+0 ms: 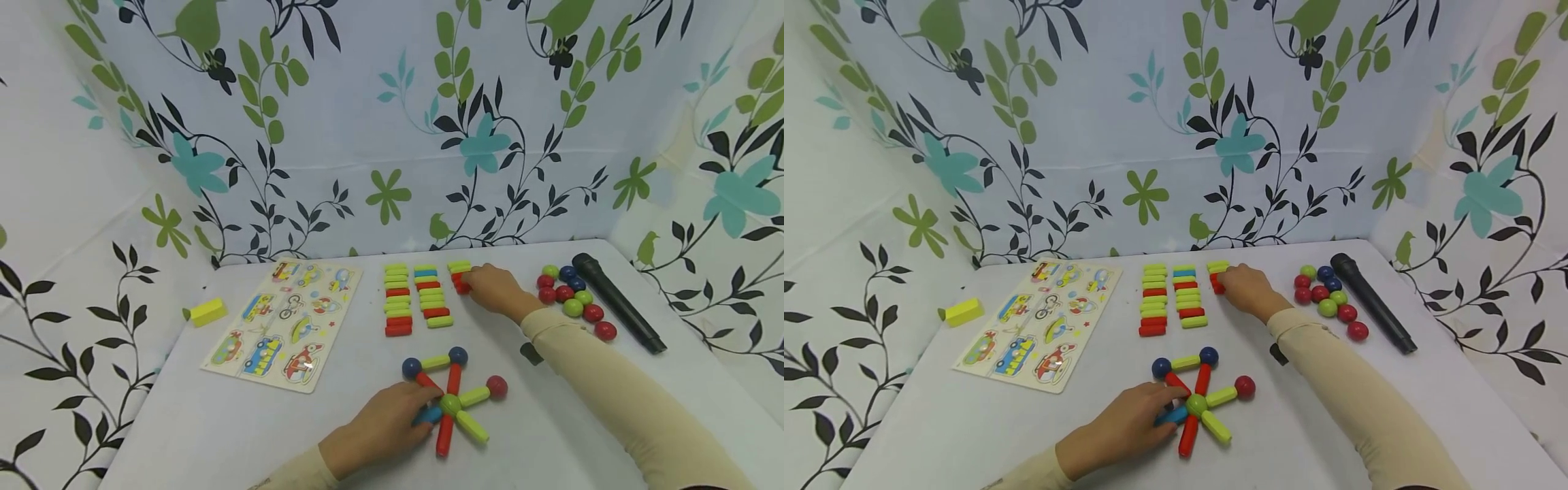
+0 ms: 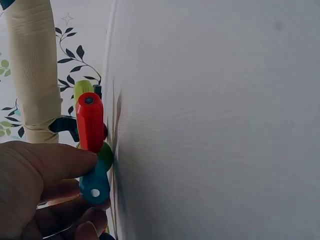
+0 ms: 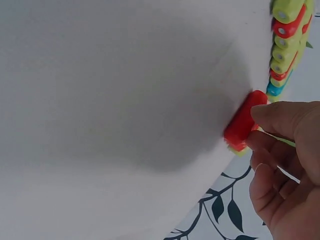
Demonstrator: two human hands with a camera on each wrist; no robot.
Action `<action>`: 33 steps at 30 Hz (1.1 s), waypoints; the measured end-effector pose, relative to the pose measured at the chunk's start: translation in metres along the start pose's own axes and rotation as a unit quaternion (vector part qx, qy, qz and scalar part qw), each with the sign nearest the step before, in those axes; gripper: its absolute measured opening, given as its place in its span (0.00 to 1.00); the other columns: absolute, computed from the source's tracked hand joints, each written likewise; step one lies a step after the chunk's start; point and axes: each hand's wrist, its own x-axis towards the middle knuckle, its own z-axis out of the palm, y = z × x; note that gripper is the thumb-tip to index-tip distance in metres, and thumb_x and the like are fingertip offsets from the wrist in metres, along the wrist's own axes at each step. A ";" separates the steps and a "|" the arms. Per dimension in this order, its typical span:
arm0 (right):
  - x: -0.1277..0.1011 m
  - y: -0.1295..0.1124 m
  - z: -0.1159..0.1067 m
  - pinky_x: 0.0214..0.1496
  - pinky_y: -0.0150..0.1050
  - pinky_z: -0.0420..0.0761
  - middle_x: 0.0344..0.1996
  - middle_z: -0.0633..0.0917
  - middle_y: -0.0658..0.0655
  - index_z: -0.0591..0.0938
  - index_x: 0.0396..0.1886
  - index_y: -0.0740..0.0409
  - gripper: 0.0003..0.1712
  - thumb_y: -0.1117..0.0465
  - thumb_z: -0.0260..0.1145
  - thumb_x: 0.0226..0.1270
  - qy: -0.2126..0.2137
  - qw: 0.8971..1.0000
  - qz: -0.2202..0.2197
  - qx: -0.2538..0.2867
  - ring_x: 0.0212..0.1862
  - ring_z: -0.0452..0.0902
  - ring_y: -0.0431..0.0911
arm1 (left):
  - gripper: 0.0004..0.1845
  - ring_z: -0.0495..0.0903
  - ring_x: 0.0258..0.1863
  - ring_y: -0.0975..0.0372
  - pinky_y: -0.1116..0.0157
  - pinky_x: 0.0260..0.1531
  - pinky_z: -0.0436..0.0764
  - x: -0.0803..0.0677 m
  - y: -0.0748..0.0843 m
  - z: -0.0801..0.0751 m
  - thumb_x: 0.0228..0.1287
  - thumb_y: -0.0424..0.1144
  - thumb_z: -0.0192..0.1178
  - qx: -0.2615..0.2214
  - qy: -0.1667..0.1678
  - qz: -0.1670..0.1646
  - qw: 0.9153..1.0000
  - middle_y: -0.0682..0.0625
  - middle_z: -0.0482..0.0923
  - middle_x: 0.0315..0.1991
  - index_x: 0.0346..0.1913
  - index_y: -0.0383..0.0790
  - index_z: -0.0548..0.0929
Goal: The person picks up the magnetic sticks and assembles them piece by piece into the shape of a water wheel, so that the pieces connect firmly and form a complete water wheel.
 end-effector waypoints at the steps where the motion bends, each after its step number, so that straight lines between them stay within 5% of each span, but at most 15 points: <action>1: 0.001 0.000 0.001 0.52 0.50 0.84 0.44 0.86 0.58 0.86 0.52 0.55 0.14 0.61 0.70 0.69 -0.003 1.000 0.003 0.000 0.47 0.79 0.54 | 0.25 0.74 0.37 0.73 0.71 0.42 0.80 -0.001 0.000 -0.001 0.62 0.42 0.72 -0.003 0.000 -0.003 1.000 0.63 0.80 0.41 0.62 0.52 0.81; 7: -0.004 0.001 0.006 0.48 0.45 0.83 0.35 0.83 0.55 0.86 0.46 0.57 0.10 0.59 0.71 0.68 -0.045 0.999 0.026 0.016 0.40 0.77 0.50 | 0.20 0.73 0.33 0.73 0.71 0.40 0.79 -0.005 -0.003 -0.001 0.63 0.43 0.72 -0.019 -0.007 -0.012 1.000 0.64 0.79 0.37 0.58 0.51 0.83; 12: -0.017 0.002 0.003 0.42 0.43 0.82 0.30 0.83 0.52 0.85 0.43 0.57 0.12 0.55 0.71 0.66 -0.097 0.988 0.057 0.102 0.37 0.77 0.49 | 0.17 0.73 0.31 0.73 0.72 0.37 0.78 -0.005 -0.007 0.002 0.63 0.43 0.72 -0.021 -0.005 -0.009 1.000 0.65 0.78 0.34 0.54 0.50 0.83; 19: -0.065 -0.010 -0.005 0.40 0.39 0.79 0.27 0.84 0.50 0.86 0.35 0.53 0.07 0.54 0.72 0.64 -0.135 0.948 0.044 0.285 0.35 0.77 0.46 | 0.14 0.73 0.30 0.72 0.72 0.36 0.78 -0.005 -0.008 0.001 0.63 0.44 0.72 -0.022 -0.004 -0.011 1.000 0.65 0.77 0.31 0.50 0.49 0.84; 24: -0.091 -0.020 -0.004 0.38 0.38 0.78 0.27 0.83 0.50 0.85 0.33 0.53 0.07 0.55 0.73 0.64 -0.178 0.919 0.040 0.351 0.33 0.77 0.46 | 0.12 0.72 0.28 0.71 0.73 0.34 0.76 -0.004 -0.008 0.002 0.63 0.43 0.72 -0.020 0.003 -0.010 1.000 0.65 0.75 0.29 0.47 0.49 0.85; 33: -0.104 -0.032 -0.004 0.39 0.38 0.79 0.27 0.83 0.49 0.85 0.33 0.51 0.07 0.55 0.74 0.61 -0.206 0.924 0.019 0.322 0.34 0.77 0.44 | 0.11 0.72 0.29 0.72 0.72 0.36 0.77 -0.002 -0.010 0.004 0.63 0.43 0.72 -0.023 0.003 -0.004 1.000 0.65 0.76 0.29 0.47 0.49 0.85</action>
